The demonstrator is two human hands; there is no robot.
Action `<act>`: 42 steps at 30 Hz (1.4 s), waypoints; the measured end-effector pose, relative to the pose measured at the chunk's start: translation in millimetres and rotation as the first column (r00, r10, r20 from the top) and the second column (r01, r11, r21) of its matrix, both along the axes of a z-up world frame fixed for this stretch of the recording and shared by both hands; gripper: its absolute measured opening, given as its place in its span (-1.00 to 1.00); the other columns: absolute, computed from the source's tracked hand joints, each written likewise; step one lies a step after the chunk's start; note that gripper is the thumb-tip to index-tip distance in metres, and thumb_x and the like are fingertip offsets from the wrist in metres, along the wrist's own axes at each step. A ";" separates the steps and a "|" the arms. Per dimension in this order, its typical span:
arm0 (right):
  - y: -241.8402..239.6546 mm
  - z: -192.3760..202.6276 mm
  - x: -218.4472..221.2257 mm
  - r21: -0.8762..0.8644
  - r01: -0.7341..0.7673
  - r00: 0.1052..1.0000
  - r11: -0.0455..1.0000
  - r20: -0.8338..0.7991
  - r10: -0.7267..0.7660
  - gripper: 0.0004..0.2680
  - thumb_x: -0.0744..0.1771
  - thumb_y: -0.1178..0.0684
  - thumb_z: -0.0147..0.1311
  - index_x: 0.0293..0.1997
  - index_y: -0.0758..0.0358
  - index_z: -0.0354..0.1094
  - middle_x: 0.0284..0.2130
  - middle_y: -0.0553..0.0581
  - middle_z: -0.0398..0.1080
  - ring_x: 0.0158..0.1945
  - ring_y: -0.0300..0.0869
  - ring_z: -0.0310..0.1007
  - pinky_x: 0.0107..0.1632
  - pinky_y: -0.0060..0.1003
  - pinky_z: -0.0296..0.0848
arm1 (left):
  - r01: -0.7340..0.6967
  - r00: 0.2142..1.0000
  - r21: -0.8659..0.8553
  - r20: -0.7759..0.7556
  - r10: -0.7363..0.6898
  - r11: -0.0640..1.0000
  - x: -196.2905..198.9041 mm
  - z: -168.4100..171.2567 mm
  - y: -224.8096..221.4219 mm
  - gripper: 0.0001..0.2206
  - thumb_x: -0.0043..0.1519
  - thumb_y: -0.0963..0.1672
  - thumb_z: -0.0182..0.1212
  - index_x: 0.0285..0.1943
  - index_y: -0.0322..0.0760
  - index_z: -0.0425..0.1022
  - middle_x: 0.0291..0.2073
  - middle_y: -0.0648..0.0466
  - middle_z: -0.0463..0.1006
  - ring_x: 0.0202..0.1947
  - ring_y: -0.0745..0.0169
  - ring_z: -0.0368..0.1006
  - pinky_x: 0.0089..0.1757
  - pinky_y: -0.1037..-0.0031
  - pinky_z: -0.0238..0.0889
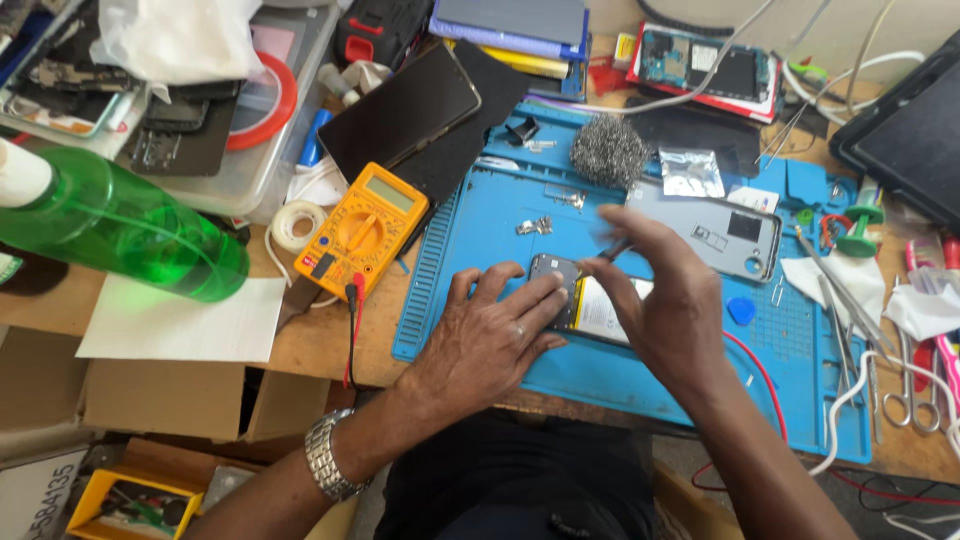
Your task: The person connects a smartphone to a power source using red and black wires and checks the screen for a charging indicator. They then place the phone on a blue mat and use a precision screwdriver to remove screws from the device's back cover.
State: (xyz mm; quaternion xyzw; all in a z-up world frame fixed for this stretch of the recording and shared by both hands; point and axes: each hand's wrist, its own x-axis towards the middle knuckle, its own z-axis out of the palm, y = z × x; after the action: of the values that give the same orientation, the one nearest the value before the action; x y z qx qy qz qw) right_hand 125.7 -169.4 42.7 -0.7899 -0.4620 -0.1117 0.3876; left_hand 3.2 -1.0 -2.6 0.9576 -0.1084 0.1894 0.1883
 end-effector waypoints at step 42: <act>-35.2 -9.4 42.4 0.236 -0.015 0.999 0.972 -0.030 0.023 -0.63 0.34 0.36 0.17 0.11 0.09 0.03 -0.18 0.20 0.56 -0.11 -0.16 0.61 -0.05 -0.29 0.59 | -0.039 0.992 -0.181 -0.128 0.016 0.983 13.0 5.9 10.1 -0.36 0.14 -0.03 0.34 0.38 -0.37 0.27 0.30 -0.12 0.39 0.33 -0.14 0.19 0.20 0.08 0.03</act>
State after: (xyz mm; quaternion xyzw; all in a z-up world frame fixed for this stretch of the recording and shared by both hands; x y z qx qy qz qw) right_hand 168.2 -204.6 33.3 -0.7355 -0.4465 -0.1491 0.4873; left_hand 16.3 9.1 3.3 0.9477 -0.0651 0.1404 0.2792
